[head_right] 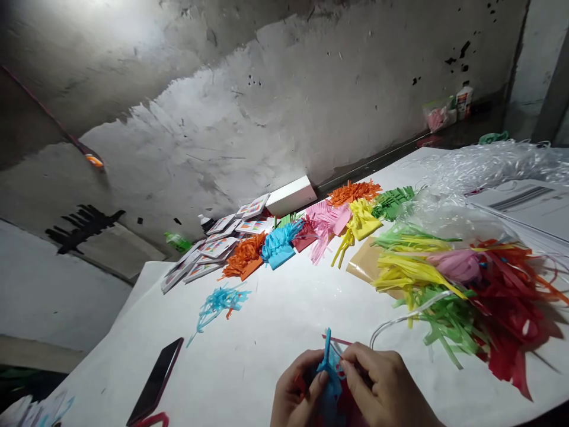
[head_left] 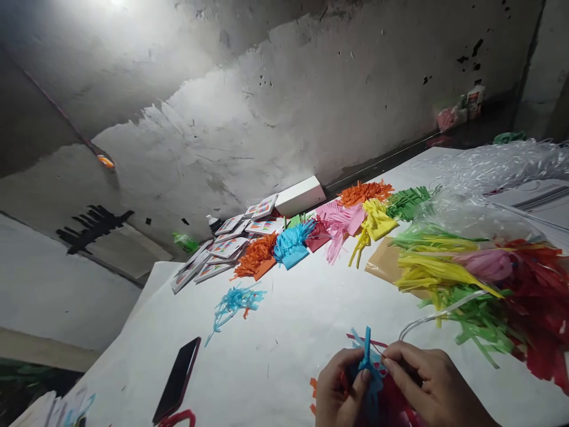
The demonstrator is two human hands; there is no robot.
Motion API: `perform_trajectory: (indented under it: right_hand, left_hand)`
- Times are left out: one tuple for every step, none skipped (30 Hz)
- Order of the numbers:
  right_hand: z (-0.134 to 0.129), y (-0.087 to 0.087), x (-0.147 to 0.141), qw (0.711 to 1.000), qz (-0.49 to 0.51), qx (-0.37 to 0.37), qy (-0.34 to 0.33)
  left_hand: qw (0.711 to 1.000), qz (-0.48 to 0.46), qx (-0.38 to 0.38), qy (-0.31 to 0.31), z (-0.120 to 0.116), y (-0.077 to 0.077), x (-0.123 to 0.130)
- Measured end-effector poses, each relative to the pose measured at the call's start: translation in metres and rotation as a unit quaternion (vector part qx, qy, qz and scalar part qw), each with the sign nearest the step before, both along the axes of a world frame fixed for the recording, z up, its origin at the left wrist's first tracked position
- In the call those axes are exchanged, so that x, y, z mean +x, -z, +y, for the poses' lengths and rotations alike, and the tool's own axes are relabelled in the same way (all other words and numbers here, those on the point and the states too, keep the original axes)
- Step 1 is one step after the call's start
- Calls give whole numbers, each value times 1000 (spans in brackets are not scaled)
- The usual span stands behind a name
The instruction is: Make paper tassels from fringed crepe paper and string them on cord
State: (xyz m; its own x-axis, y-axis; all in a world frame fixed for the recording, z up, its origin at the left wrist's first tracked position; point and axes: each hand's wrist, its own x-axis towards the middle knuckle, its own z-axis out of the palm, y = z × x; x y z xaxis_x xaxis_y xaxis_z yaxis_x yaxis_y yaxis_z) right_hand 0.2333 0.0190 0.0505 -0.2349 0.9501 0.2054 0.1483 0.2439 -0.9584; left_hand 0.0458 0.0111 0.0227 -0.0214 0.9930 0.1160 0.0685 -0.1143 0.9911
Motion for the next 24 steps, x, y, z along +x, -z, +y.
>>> perform_trajectory:
  right_hand:
    - [0,1,0,1000,-7,0,1]
    - [-1,2,-1,1000,-15,-1,0]
    - [-1,2,0,1000,-23,-3,-3]
    - [-1,3,0,999,-31,-7,-11]
    - [0,3,1,999,-39,-13,-22]
    - [1,4,2,998,-46,-18,-33]
    - [1,5,3,998,-51,-23,-42]
    - [2,6,4,997,-56,-27,-47]
    - [3,8,4,997,-59,-31,-49]
    - [4,10,5,996,-61,-36,-50]
    - [5,11,5,996,-60,-41,-51]
    - [5,13,4,996,-58,-47,-53]
    - [6,15,4,996,-53,-52,-52]
    - [6,16,3,996,-47,-58,-52]
    - [6,17,3,996,-38,-64,-51]
    - [6,17,2,996,-27,-70,-46]
    - [5,18,2,996,-14,-79,-40]
    - [6,18,1,995,2,-91,-36]
    - [6,19,1,994,22,-103,-30]
    - [6,20,0,992,47,-117,-25]
    - [7,21,-1,988,79,-134,-24]
    - [7,21,-2,980,116,-156,-32]
    - [8,22,-3,971,153,-177,-45]
    - [8,21,-4,963,180,-194,-56]
  left_hand:
    - [999,22,24,-5,0,1,0]
    - [997,45,54,-9,1,1,0]
    - [994,69,87,-10,1,1,0]
    - [988,91,121,-7,1,0,0]
    - [983,109,151,-2,1,-1,0]
    - [977,124,172,8,1,-2,0]
    - [974,135,183,18,1,-4,0]
    - [972,144,183,27,1,-5,0]
    - [972,151,176,33,1,-7,0]
    - [973,157,165,39,2,-8,0]
    - [974,163,153,42,2,-9,0]
    - [974,168,143,43,2,-10,0]
    - [975,173,135,41,3,-10,-1]
    - [975,175,129,39,3,-10,-1]
    - [976,175,127,38,3,-10,-2]
    - [976,175,127,39,3,-10,-2]
    - [975,174,130,42,3,-9,-3]
    - [975,173,135,47,3,-9,-4]
    - [973,172,143,55,3,-8,-4]
    - [971,175,154,61,3,-7,-5]
    - [967,181,168,63,4,-6,-5]
    - [962,188,185,63,4,-5,-5]
    - [957,195,206,59,5,-4,-5]
    - [951,200,228,53,5,-2,-5]
